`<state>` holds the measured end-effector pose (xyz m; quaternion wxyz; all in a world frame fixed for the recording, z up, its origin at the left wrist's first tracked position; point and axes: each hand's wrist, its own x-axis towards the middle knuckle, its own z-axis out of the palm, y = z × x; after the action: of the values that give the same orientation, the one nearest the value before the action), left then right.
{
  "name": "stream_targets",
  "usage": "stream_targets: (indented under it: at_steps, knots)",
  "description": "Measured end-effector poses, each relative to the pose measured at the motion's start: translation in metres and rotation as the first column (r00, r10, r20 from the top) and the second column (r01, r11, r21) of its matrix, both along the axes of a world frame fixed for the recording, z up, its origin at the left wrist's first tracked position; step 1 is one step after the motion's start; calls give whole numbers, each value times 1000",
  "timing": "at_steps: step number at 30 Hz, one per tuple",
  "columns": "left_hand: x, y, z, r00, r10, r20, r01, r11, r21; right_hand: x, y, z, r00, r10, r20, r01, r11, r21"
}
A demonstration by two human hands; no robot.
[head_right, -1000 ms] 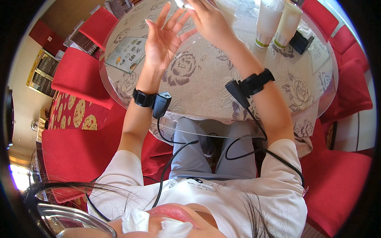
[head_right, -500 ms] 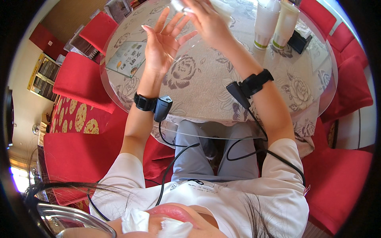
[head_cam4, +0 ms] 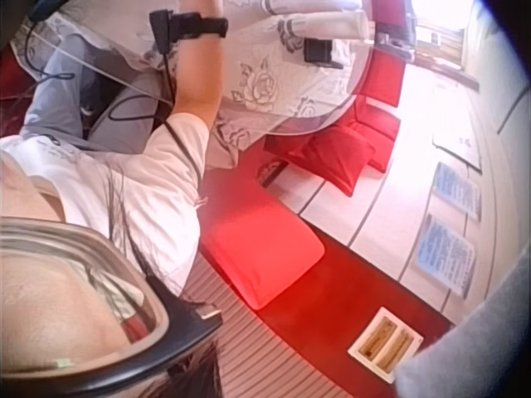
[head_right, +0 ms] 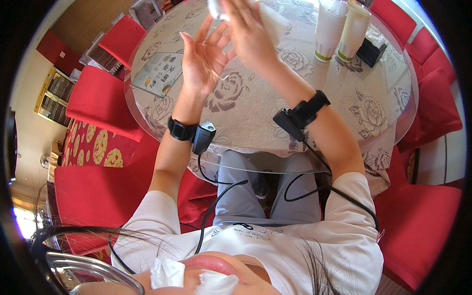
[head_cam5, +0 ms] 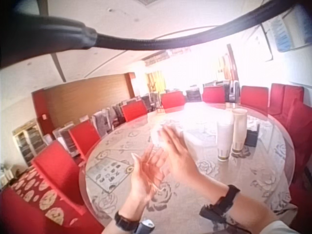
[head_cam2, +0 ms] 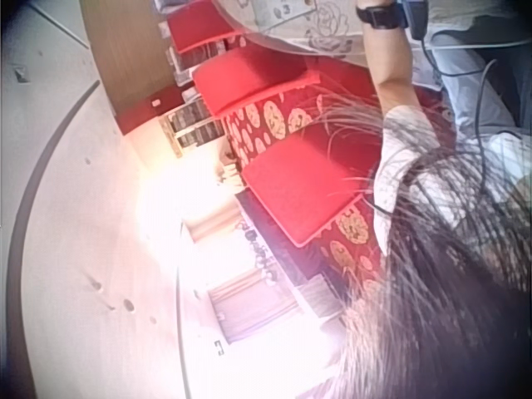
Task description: The person wipes a clear plastic curved frame using a white cloth while sitting at a table.
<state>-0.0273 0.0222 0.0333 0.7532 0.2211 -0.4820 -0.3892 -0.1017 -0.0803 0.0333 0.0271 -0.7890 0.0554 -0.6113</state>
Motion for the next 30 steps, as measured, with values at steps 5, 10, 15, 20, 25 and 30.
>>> stream_targets:
  at_steps: [5,10,15,20,25,30]
  knots:
    - [3,2,-2,982,96,-164,-94,995,17,10,26,-6,945,287,-159,-301,951,-75]
    - [5,0,-1,992,81,-97,-81,997,0,3,5,7,939,279,-201,-304,947,-106]
    - [1,-1,-2,996,79,30,-78,997,-22,-16,-13,16,977,197,-76,-188,976,106]
    - [1,-2,-4,995,81,55,-80,997,-18,-6,-9,4,995,82,56,-90,980,175]
    - [0,-3,-4,996,81,28,-81,997,-12,-7,-9,-1,987,136,-83,-130,988,79]
    - [12,0,-4,999,36,-23,-36,999,-11,10,0,-6,982,170,-82,-175,982,-69]
